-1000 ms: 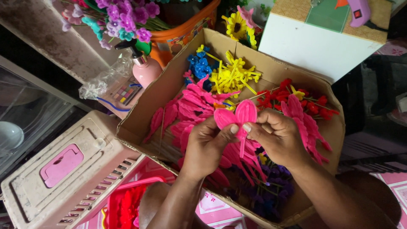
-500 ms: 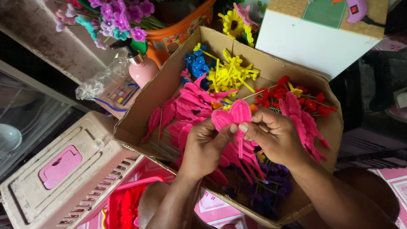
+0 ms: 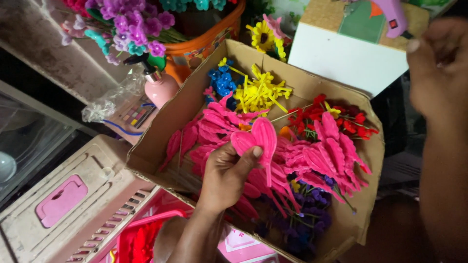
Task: The person assembles pink fabric petals together by hand and applies hot glue to them using a glue gun.
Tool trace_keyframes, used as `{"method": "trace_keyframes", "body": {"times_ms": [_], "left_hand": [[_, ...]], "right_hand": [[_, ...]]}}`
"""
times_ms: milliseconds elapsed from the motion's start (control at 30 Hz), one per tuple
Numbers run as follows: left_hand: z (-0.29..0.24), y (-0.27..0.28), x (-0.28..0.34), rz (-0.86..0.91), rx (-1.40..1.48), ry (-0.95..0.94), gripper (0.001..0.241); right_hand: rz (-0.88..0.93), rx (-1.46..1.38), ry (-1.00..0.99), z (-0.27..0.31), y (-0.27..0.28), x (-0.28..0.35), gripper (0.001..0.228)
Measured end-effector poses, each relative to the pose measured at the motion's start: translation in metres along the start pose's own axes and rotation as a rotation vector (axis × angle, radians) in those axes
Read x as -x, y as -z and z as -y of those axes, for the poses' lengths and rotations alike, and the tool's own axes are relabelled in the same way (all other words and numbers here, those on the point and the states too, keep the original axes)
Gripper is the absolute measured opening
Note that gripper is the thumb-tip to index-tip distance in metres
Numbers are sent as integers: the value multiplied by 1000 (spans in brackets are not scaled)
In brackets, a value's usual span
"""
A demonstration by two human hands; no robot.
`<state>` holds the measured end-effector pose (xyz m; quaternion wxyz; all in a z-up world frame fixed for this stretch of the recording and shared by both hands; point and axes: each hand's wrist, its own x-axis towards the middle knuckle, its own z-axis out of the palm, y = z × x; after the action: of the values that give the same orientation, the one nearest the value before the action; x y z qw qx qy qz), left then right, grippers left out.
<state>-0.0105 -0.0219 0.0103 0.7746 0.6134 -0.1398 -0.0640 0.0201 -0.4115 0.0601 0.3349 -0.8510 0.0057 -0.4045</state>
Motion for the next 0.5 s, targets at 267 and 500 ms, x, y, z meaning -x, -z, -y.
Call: {"method": "trace_keyframes", "body": {"times_ms": [267,500], "left_hand": [[5,-4,-4,-6,14,-20,12],[0,1,-7,9,29,-78,14]], "right_hand": [[178,195,548,-26,-13,-82,55],[182,260,361,-63,-54,-101,27]]}}
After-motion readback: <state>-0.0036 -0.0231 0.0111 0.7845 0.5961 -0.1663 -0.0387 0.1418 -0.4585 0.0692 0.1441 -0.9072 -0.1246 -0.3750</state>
